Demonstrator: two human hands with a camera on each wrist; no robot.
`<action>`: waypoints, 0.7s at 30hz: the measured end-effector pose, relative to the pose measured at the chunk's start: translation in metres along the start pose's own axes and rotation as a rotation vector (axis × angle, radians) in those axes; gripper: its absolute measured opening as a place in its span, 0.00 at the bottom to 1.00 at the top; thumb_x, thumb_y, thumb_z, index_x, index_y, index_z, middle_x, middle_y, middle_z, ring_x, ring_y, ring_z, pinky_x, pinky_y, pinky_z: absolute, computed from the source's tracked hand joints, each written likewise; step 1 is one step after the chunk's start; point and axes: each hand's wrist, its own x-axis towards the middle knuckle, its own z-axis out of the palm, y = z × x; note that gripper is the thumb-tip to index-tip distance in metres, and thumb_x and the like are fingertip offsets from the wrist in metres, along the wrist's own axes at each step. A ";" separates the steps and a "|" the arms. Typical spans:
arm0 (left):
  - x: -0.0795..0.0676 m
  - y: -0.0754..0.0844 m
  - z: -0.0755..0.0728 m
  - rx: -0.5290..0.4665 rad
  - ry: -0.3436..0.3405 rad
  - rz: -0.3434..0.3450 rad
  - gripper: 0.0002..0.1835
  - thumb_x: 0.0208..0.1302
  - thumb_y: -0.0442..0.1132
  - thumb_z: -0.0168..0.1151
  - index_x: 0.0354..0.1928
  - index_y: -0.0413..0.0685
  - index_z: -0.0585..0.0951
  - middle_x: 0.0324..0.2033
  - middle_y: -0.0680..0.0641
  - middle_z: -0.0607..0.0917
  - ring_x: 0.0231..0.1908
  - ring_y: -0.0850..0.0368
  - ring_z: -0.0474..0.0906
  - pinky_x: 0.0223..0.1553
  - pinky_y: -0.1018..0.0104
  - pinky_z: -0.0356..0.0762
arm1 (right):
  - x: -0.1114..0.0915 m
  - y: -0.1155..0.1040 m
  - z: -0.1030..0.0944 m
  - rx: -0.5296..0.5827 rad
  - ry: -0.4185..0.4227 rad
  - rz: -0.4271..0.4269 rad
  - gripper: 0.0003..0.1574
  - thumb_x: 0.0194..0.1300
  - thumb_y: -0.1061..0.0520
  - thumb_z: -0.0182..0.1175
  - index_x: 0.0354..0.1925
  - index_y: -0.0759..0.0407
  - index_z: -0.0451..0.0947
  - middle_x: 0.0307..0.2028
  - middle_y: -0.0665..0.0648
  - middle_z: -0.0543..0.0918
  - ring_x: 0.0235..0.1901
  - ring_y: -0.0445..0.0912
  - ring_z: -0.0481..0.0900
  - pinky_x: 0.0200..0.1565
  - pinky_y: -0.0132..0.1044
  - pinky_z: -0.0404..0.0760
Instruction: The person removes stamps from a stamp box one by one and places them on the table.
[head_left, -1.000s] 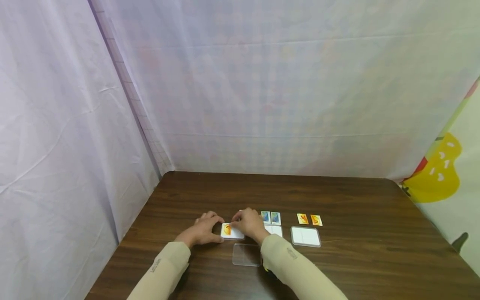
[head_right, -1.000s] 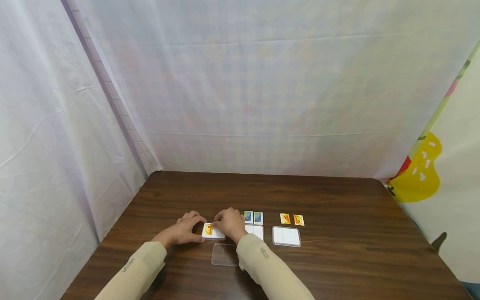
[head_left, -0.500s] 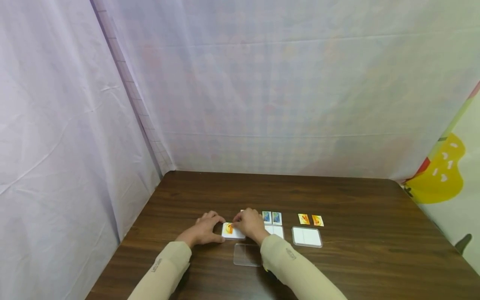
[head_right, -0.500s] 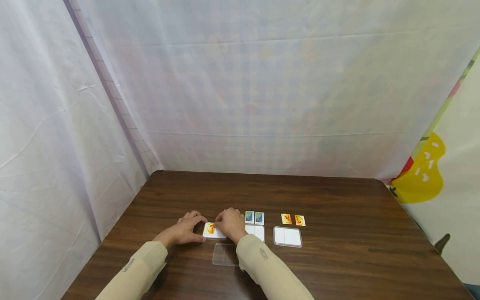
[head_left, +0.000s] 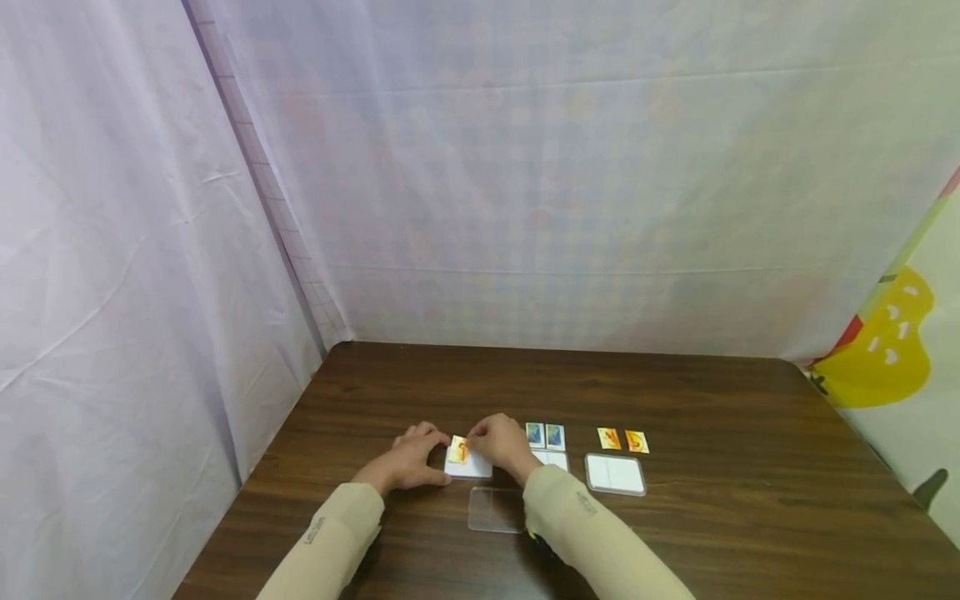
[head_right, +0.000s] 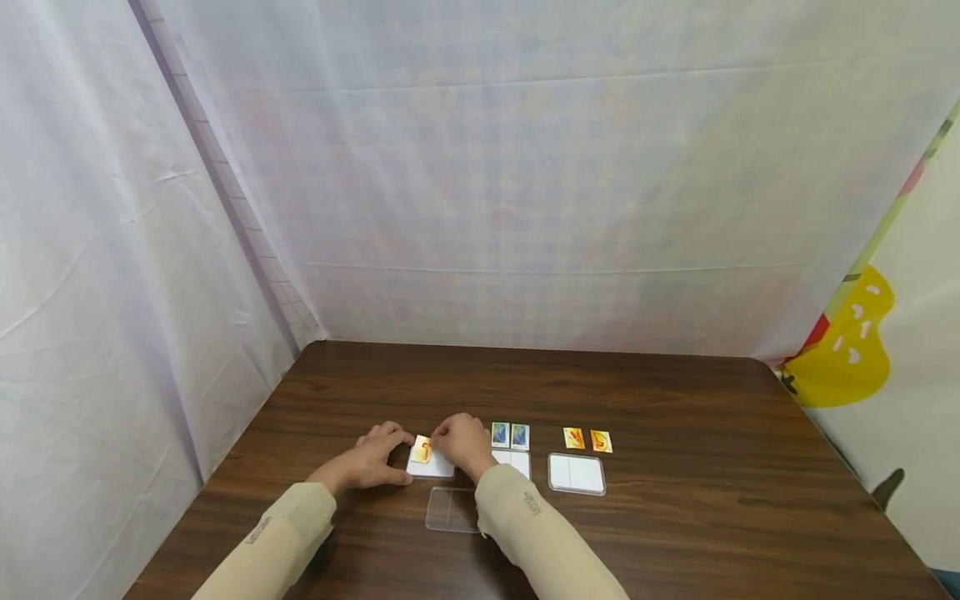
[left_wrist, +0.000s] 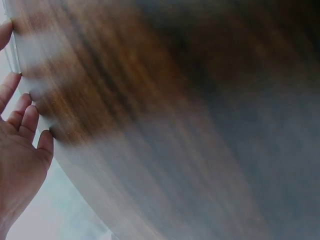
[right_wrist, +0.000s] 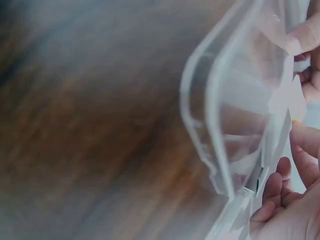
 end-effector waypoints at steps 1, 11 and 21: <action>0.000 0.000 0.000 0.002 0.000 -0.002 0.30 0.53 0.47 0.74 0.57 0.44 0.77 0.54 0.43 0.72 0.59 0.41 0.66 0.58 0.37 0.62 | 0.001 0.000 -0.001 0.039 -0.008 0.014 0.05 0.59 0.56 0.68 0.31 0.56 0.88 0.29 0.50 0.86 0.28 0.43 0.76 0.31 0.37 0.74; 0.000 -0.002 0.000 0.005 -0.006 0.002 0.30 0.53 0.48 0.74 0.57 0.44 0.77 0.55 0.43 0.72 0.59 0.41 0.66 0.59 0.38 0.61 | 0.008 -0.002 -0.013 0.275 -0.051 0.140 0.07 0.63 0.57 0.67 0.33 0.60 0.87 0.34 0.53 0.86 0.35 0.45 0.79 0.40 0.41 0.78; 0.000 -0.001 -0.001 -0.005 -0.014 -0.001 0.30 0.54 0.47 0.74 0.57 0.46 0.77 0.56 0.42 0.72 0.59 0.41 0.66 0.59 0.36 0.60 | 0.015 0.005 -0.018 0.273 -0.073 0.193 0.07 0.64 0.54 0.66 0.34 0.57 0.87 0.36 0.52 0.85 0.39 0.47 0.79 0.46 0.47 0.78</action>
